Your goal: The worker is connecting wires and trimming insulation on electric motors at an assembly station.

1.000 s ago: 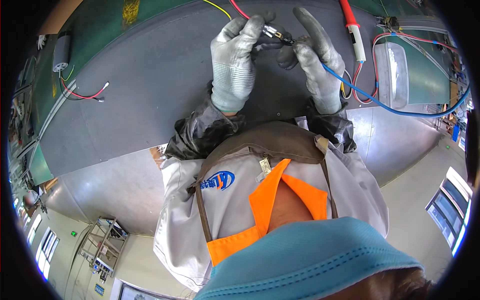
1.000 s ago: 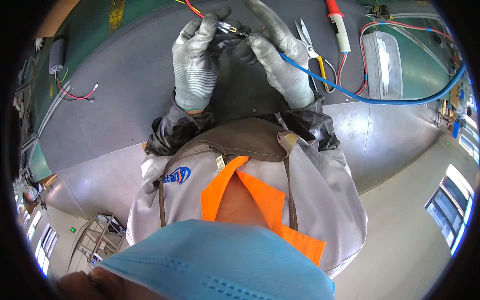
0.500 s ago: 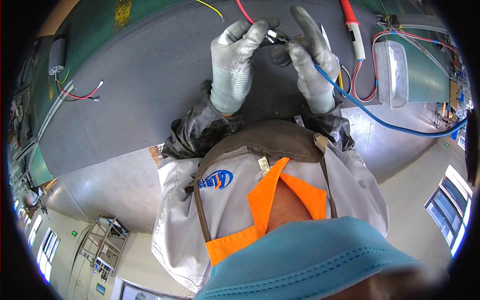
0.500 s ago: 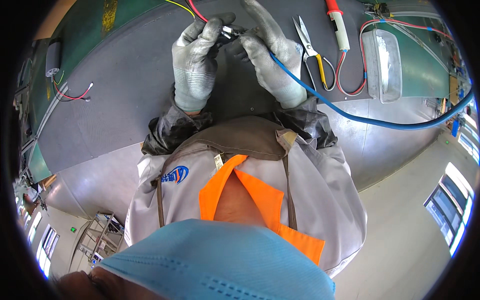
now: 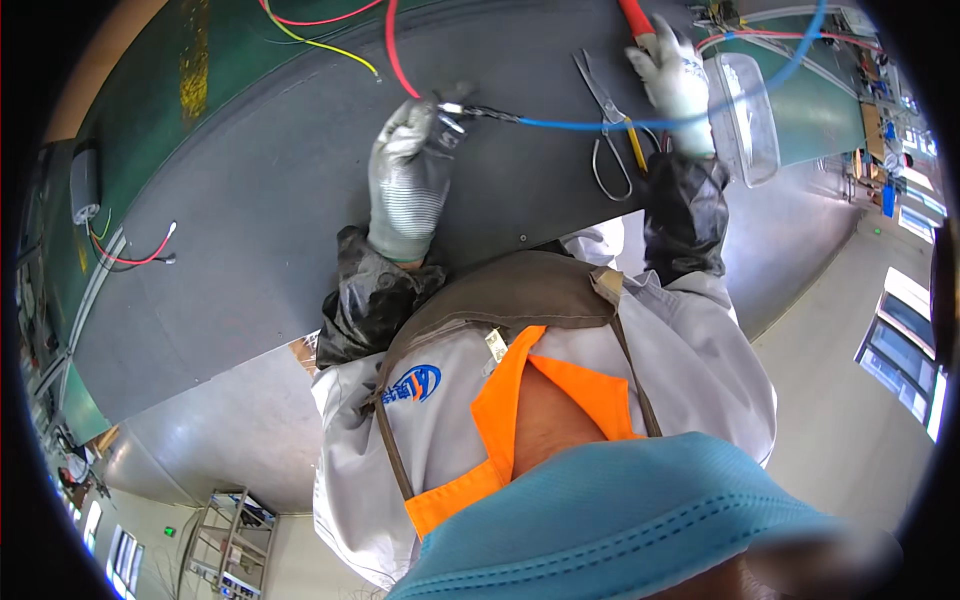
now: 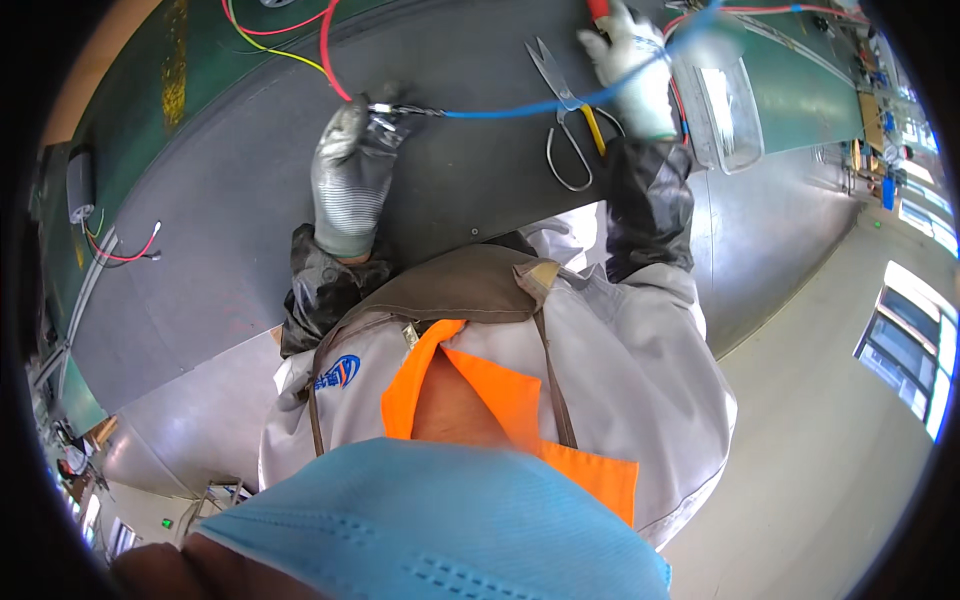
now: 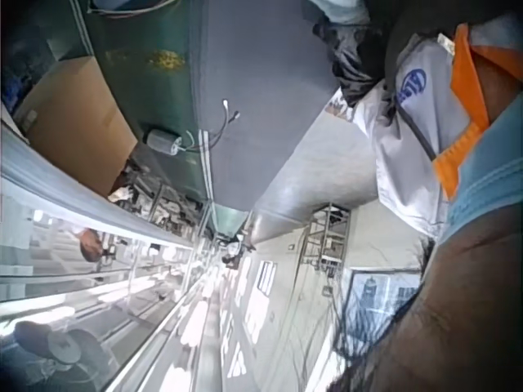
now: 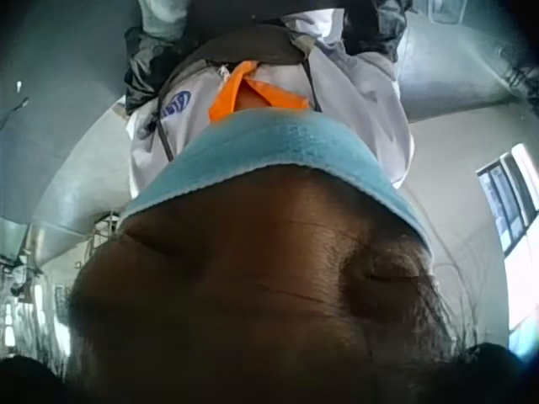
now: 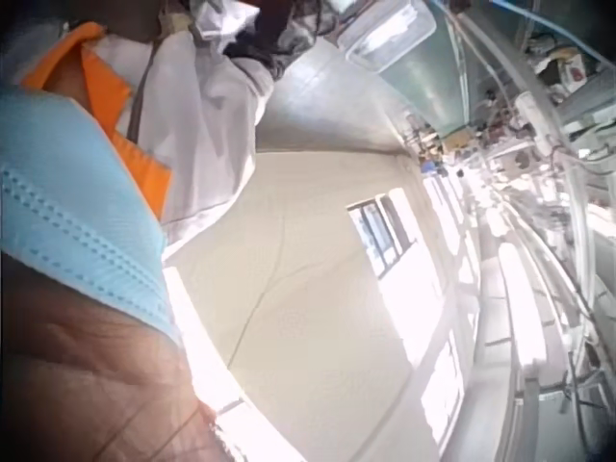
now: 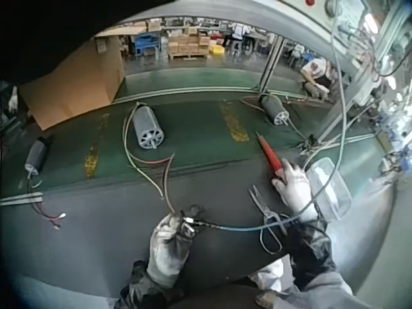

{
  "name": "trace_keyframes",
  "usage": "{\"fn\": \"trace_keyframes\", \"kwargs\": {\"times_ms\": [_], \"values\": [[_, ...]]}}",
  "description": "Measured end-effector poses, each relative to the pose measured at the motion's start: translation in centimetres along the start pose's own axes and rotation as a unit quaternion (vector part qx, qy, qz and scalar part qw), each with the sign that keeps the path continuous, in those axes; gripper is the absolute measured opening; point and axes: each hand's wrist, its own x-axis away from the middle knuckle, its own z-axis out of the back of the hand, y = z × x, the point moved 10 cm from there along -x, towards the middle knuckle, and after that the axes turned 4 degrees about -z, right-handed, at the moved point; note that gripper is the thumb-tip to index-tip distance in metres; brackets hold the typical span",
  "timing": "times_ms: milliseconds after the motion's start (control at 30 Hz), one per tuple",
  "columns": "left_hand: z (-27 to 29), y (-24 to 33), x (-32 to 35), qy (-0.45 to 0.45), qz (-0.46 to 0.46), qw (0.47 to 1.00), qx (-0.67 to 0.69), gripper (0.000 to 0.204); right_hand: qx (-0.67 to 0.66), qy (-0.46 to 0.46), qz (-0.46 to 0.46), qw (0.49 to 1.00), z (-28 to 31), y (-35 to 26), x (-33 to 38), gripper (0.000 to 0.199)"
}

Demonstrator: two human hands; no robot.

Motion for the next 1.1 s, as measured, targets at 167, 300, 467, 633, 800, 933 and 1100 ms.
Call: {"fn": "trace_keyframes", "kwargs": {"times_ms": [167, 300, 467, 633, 800, 933, 1100], "values": [[-1.2, -1.5, 1.0, -0.034, 0.07, 0.997, 0.005, 0.022, -0.146, -0.017, -0.063, 0.987, -4.2, 3.4, -1.1, 0.048], [0.1, -2.3, 1.2, -0.036, 0.075, 0.995, 0.058, 0.026, -0.569, -0.196, -0.076, 0.795, -6.6, -4.5, -3.4, 0.049], [-0.6, -1.6, 1.1, -0.036, 0.081, 0.994, 0.063, 0.03, -0.607, -0.394, -0.034, 0.689, -7.2, -13.0, -7.2, 0.059], [-0.3, -1.4, 1.5, -0.048, 0.103, 0.993, 0.025, 0.031, -0.353, -0.404, 0.118, 0.836, -8.7, -16.3, -8.7, 0.058], [-1.0, -1.4, 1.9, -0.045, 0.109, 0.993, -0.002, 0.034, -0.357, -0.391, 0.152, 0.835, -6.8, -17.6, -7.0, 0.057], [-1.7, -1.1, 1.9, -0.067, 0.104, 0.992, 0.002, 0.035, -0.421, -0.485, 0.076, 0.763, -9.4, -15.9, -4.9, 0.062], [-1.3, -1.4, 1.6, -0.065, 0.095, 0.993, 0.012, 0.033, -0.531, -0.47, 0.026, 0.705, -6.9, -15.7, -5.0, 0.064]]}}
